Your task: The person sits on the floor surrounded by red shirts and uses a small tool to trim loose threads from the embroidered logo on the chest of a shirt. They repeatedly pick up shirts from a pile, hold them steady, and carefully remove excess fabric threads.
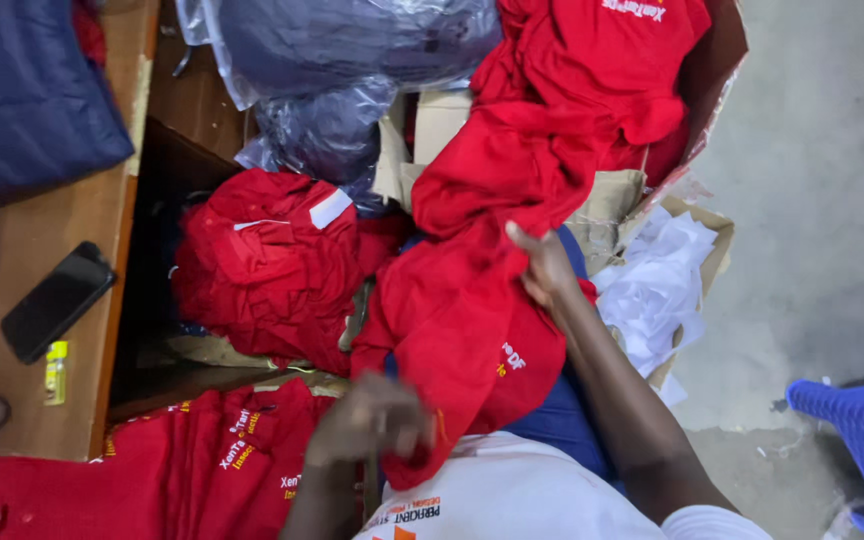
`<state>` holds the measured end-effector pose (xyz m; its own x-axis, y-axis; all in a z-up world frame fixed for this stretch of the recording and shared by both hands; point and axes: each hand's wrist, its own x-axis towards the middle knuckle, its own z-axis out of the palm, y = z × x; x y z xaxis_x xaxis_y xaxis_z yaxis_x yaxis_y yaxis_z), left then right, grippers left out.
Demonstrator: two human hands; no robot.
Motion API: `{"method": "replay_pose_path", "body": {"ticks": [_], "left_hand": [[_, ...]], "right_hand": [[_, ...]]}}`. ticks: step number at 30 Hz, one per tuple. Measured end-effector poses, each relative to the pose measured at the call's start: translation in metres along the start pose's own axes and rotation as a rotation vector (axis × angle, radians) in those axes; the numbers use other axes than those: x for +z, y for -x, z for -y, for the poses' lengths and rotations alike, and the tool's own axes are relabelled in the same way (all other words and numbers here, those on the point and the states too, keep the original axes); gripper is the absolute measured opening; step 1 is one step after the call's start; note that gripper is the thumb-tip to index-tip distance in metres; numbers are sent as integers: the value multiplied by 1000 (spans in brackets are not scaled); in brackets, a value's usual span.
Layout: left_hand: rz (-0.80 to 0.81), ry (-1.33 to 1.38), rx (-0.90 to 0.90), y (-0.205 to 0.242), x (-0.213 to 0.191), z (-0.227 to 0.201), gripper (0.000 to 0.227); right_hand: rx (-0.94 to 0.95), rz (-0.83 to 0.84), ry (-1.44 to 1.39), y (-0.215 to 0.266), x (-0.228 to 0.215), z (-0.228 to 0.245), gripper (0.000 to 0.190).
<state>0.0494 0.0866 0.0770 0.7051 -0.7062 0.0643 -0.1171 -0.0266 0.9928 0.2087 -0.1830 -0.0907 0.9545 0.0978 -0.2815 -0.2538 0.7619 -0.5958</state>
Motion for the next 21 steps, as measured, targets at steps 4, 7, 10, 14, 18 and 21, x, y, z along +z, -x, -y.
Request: {"method": "replay_pose_path", "body": {"ticks": [4,7,10,14,18,21], "left_hand": [[-737,-177,-252,-10,-29,87,43],[-1022,-169,-115,-57,-56,118,48],[-1115,-80,-96,-90,-77,199,85],[-1094,440,-295,-97,-91,310,31],[-939,977,-69,-93,-72,227,19],[-818,689,-22,-70,-29,191,48]], "right_hand": [[-919,570,1342,29,-245,-134,73],[-7,612,653,129,-166,-99,60],[221,583,652,173,-117,-75,37],[298,404,784,204,-98,-41,26],[-32,-42,1091,203,-108,-11,29],[-212,-172,1165,201,-45,46,28]]}}
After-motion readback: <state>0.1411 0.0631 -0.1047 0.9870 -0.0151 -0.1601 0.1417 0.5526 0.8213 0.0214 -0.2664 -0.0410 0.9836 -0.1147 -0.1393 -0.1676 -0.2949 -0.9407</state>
